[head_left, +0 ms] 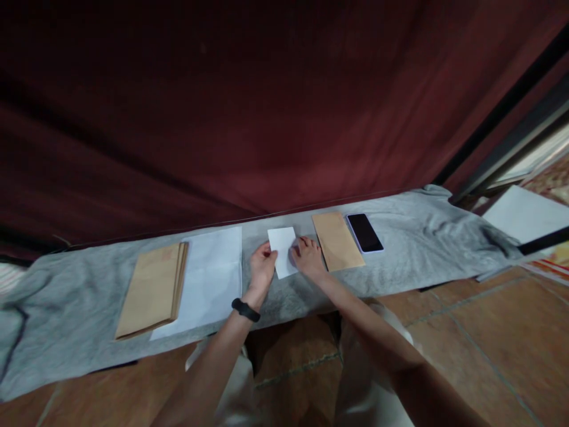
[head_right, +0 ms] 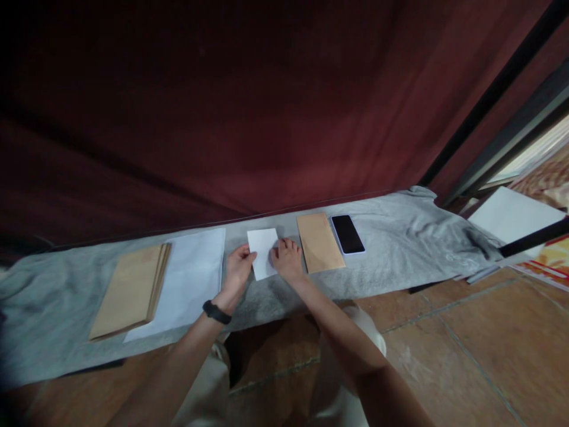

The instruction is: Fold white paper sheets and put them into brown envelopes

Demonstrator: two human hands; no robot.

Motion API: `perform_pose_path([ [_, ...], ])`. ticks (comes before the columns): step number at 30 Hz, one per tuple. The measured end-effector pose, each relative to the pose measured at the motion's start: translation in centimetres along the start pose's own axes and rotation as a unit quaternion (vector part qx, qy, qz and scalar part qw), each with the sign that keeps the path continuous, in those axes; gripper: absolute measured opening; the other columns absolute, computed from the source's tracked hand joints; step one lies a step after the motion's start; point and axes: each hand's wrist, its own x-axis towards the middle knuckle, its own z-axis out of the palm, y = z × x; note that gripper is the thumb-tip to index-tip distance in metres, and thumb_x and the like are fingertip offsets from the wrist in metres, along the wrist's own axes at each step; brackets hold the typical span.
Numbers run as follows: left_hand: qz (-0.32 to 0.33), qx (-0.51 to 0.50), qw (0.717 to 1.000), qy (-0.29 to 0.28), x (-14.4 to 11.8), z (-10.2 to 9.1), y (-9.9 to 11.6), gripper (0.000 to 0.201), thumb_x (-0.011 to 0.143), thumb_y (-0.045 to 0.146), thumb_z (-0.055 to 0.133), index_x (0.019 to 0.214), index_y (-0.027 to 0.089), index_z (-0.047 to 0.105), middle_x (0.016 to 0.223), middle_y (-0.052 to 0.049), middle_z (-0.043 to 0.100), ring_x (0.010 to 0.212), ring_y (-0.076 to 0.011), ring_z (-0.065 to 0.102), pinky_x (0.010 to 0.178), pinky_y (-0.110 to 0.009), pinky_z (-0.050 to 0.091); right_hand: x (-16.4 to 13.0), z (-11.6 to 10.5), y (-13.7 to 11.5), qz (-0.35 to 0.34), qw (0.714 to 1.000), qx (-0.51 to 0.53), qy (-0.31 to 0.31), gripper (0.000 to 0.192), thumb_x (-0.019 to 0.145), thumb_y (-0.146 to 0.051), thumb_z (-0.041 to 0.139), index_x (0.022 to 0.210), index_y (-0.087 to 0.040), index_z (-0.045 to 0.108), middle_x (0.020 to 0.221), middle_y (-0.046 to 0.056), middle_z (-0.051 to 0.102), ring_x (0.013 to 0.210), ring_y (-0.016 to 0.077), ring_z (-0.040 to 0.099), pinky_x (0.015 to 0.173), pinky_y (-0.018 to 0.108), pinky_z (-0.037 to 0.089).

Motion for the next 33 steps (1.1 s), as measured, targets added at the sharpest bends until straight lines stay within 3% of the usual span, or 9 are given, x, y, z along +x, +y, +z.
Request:
perform_pose_path([
  [2, 0.115, 0.103, 0.986, 0.069, -0.2, -0.9, 2.0, 0.025, 0.082, 0.018, 0.062, 0.104, 0.018, 0.074, 0.079, 0.001, 0.063, 0.070, -0.0143, 0.060, 0.069, -0.026, 0.050, 1.0, -0.3, 0.4, 0.021, 0.996, 0.086, 0.019, 0.036, 0.102, -0.033, 0.046, 0.128, -0.020, 0.068, 0.135, 0.012, 0.067, 0.123, 0.0266, 0.061, 0.105, 0.040, 0.047],
  [5, 0.293, 0.251, 0.917, 0.102, -1.0, -2.1, 4.6, 0.029, 0.094, 0.020, 0.055, 0.117, 0.019, 0.072, 0.094, -0.005, 0.064, 0.089, -0.0198, 0.062, 0.085, -0.033, 0.050, 2.6, -1.4, 1.9, 0.046, 0.975, 0.209, 0.052, 0.043, 0.106, -0.035, 0.035, 0.130, -0.019, 0.066, 0.129, 0.011, 0.071, 0.117, 0.0212, 0.067, 0.100, 0.034, 0.052],
  [8, 0.371, 0.386, 0.844, 0.023, -3.2, -1.7, 4.9, 0.035, 0.099, 0.016, 0.048, 0.128, 0.020, 0.067, 0.098, -0.008, 0.066, 0.097, -0.0235, 0.061, 0.088, -0.036, 0.050, 3.7, -3.1, 3.9, 0.061, 0.944, 0.305, 0.112, 0.045, 0.103, -0.038, 0.035, 0.126, -0.018, 0.068, 0.124, 0.012, 0.073, 0.116, 0.0230, 0.068, 0.101, 0.037, 0.052],
  [10, 0.394, 0.459, 0.794, -0.059, -5.4, -0.4, 3.9, 0.036, 0.097, 0.012, 0.049, 0.129, 0.019, 0.066, 0.099, -0.008, 0.067, 0.097, -0.0246, 0.062, 0.087, -0.036, 0.051, 4.0, -4.0, 5.0, 0.065, 0.923, 0.351, 0.141, 0.042, 0.099, -0.036, 0.039, 0.120, -0.017, 0.070, 0.122, 0.012, 0.074, 0.116, 0.0239, 0.067, 0.103, 0.039, 0.051],
  [13, 0.417, 0.507, 0.740, -0.146, -8.3, 2.2, 1.8, 0.033, 0.095, 0.008, 0.052, 0.125, 0.015, 0.065, 0.104, -0.009, 0.068, 0.099, -0.0251, 0.062, 0.087, -0.037, 0.052, 3.9, -4.4, 5.8, 0.071, 0.921, 0.355, 0.142, 0.037, 0.092, -0.027, 0.044, 0.112, -0.015, 0.073, 0.117, 0.013, 0.075, 0.110, 0.0237, 0.069, 0.100, 0.038, 0.053],
  [16, 0.413, 0.509, 0.736, -0.169, -9.8, 3.9, 0.2, 0.028, 0.095, 0.007, 0.053, 0.119, 0.014, 0.066, 0.107, -0.009, 0.067, 0.101, -0.0247, 0.062, 0.088, -0.038, 0.052, 3.2, -3.8, 5.3, 0.047, 0.939, 0.321, 0.112, 0.035, 0.089, -0.020, 0.045, 0.107, -0.017, 0.074, 0.111, 0.010, 0.076, 0.103, 0.0221, 0.070, 0.096, 0.036, 0.054],
  [19, 0.409, 0.499, 0.745, -0.171, -10.2, 4.1, -0.5, 0.028, 0.094, 0.007, 0.053, 0.118, 0.013, 0.066, 0.107, -0.010, 0.067, 0.103, -0.0250, 0.062, 0.091, -0.039, 0.052, 2.1, -2.6, 4.0, -0.013, 0.965, 0.257, 0.058, 0.032, 0.092, -0.018, 0.047, 0.106, -0.021, 0.075, 0.110, 0.008, 0.076, 0.101, 0.0203, 0.071, 0.094, 0.033, 0.055],
  [26, 0.370, 0.489, 0.762, -0.210, -10.7, 2.0, -1.0, 0.016, 0.094, 0.013, 0.057, 0.103, 0.016, 0.070, 0.107, -0.010, 0.068, 0.109, -0.0258, 0.060, 0.098, -0.041, 0.051, -0.4, 0.6, 1.3, -0.132, 0.979, 0.142, -0.062, 0.034, 0.101, -0.021, 0.044, 0.116, -0.020, 0.074, 0.130, 0.010, 0.071, 0.120, 0.0210, 0.067, 0.108, 0.034, 0.050],
  [33, 0.325, 0.440, 0.795, -0.263, -10.8, -1.1, -0.6, 0.019, 0.099, 0.016, 0.053, 0.109, 0.020, 0.068, 0.112, -0.007, 0.071, 0.112, -0.0202, 0.063, 0.101, -0.036, 0.051, -2.2, 2.8, 1.2, -0.172, 0.985, 0.007, -0.032, 0.049, 0.107, -0.033, 0.037, 0.145, -0.012, 0.058, 0.157, 0.016, 0.048, 0.148, 0.0276, 0.042, 0.123, 0.049, 0.032],
])
